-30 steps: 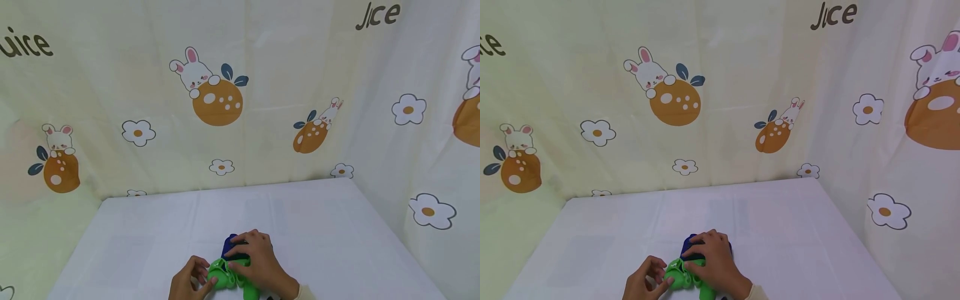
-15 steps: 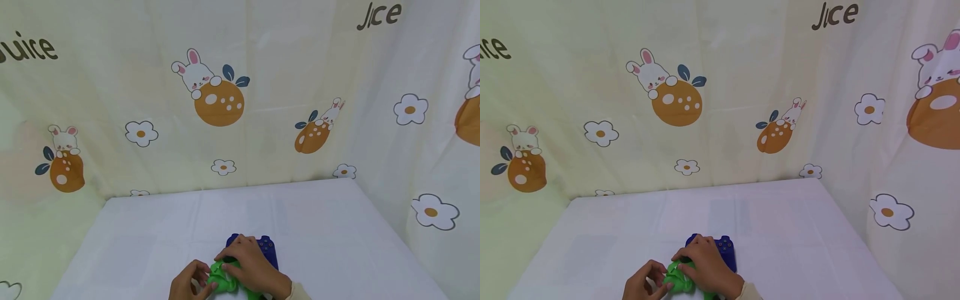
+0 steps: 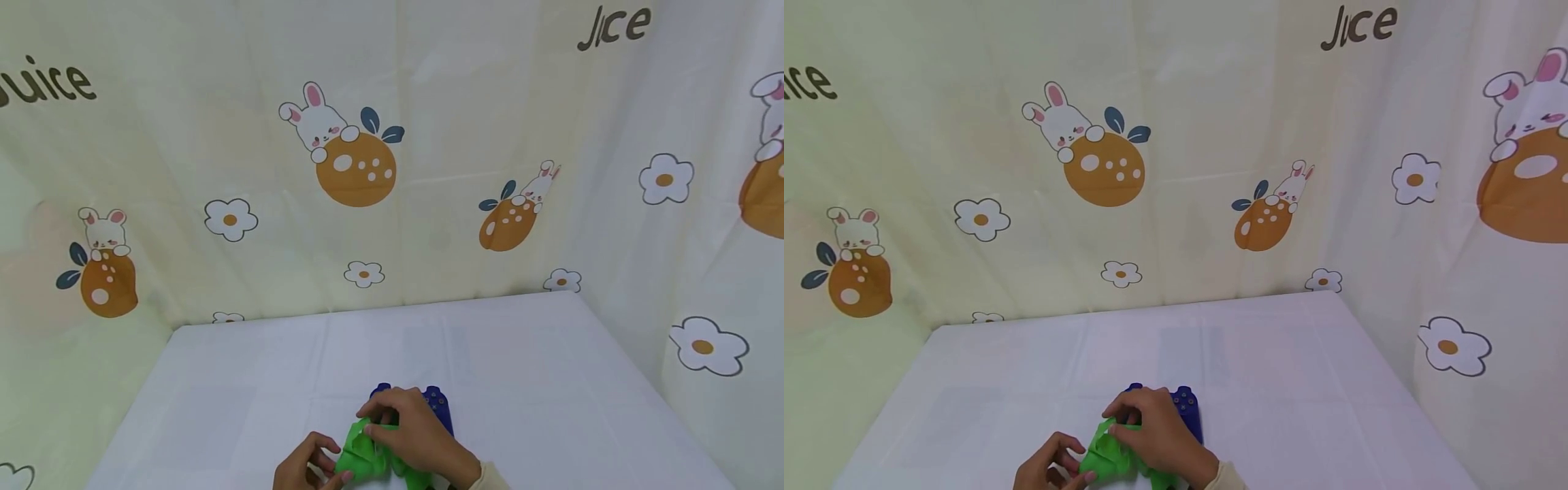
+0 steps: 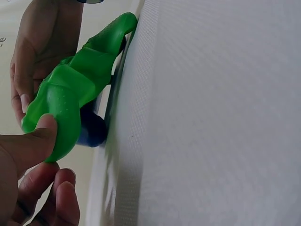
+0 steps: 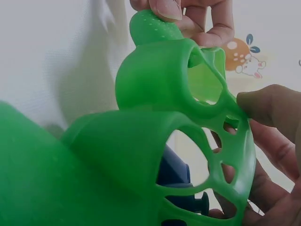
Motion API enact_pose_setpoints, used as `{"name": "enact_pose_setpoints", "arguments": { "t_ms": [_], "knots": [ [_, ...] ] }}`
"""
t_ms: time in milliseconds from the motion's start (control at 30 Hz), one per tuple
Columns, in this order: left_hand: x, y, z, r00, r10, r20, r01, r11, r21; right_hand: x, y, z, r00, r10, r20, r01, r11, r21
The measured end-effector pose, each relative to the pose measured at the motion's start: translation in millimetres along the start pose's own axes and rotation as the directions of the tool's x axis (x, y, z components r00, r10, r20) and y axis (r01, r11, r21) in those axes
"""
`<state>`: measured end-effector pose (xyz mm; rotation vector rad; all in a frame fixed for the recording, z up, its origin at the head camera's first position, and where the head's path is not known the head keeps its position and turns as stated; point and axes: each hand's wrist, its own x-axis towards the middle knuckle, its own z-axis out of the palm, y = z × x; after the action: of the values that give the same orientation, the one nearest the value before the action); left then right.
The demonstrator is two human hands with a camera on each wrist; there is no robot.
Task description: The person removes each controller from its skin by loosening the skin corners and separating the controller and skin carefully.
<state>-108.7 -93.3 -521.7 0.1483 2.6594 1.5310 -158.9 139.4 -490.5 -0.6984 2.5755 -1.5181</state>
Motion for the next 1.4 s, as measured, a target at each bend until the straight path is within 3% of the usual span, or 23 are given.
{"name": "enact_pose_setpoints", "arguments": {
  "t_ms": [300,533,800,1033,1200,1400],
  "knots": [
    [-1.6,-1.9,-0.9,1.0,0.005,-0.02,-0.006,1.0,-0.016,2.8,1,-3,0.998,0.035,-0.061,-0.035,0.999,-0.001],
    [0.1,-5.3,2.7,0.999,0.032,-0.01,-0.032,0.999,0.016,0.8,-4,-4,0.997,0.073,-0.019,-0.072,0.997,0.041],
    [3.1,-6.2,4.5,0.993,0.054,0.102,-0.049,0.998,-0.05,-1.0,-6,-3,0.999,0.023,0.029,-0.026,0.991,0.128],
    [7.3,-11.2,0.2,0.979,-0.023,0.201,0.068,0.973,-0.22,-1.1,1,-4,0.998,-0.014,0.057,0.004,0.985,0.174],
    [10.5,-15.8,-1.5,0.959,-0.016,0.282,0.097,0.956,-0.278,0.0,4,-4,0.997,-0.042,0.068,0.026,0.976,0.214],
    [13.3,-21.3,-5.1,0.947,-0.014,0.321,0.124,0.937,-0.326,0.4,5,-4,0.996,-0.041,0.079,0.023,0.974,0.225]
  ]
}}
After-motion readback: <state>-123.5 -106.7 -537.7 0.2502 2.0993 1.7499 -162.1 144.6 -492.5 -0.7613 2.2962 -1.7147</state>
